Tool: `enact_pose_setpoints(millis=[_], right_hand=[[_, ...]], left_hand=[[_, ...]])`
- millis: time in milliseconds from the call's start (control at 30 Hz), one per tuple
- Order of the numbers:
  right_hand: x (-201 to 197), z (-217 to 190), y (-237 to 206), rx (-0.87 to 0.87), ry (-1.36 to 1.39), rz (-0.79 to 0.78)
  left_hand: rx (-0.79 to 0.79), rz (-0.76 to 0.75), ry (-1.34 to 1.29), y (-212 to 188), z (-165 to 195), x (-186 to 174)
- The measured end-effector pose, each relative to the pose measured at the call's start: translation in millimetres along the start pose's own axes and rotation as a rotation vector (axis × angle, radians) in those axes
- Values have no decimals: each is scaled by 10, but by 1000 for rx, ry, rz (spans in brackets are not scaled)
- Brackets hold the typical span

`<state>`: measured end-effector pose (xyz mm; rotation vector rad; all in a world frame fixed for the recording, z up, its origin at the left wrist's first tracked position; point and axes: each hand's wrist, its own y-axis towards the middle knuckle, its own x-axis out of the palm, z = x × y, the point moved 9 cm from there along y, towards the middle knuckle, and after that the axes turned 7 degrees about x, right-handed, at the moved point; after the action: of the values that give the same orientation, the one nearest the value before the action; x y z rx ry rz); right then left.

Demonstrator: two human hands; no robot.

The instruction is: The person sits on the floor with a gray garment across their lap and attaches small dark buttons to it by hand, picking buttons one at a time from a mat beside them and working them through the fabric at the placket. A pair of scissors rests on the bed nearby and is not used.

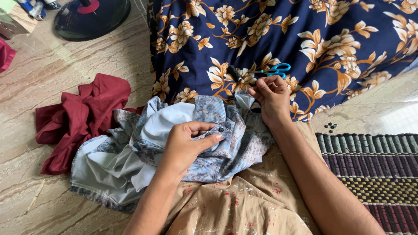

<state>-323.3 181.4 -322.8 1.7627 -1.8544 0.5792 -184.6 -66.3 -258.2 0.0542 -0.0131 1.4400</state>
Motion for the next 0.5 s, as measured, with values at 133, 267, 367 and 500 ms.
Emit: enact_pose_setpoints(millis=[133,267,367,500], right_hand=[[144,-34,-39,-67,-219,-50],[357,-65,-106,-168,-396,-145],[462,-120,-170,-213,-532,-151],[737,-285,-395,-386,-692,-257]], left_hand=[[7,-10,-37,5,25,4],[34,-3,-32,5,69,-3],[42,3,-28,4,107,-8],[30,8,-52,-29,138,0]])
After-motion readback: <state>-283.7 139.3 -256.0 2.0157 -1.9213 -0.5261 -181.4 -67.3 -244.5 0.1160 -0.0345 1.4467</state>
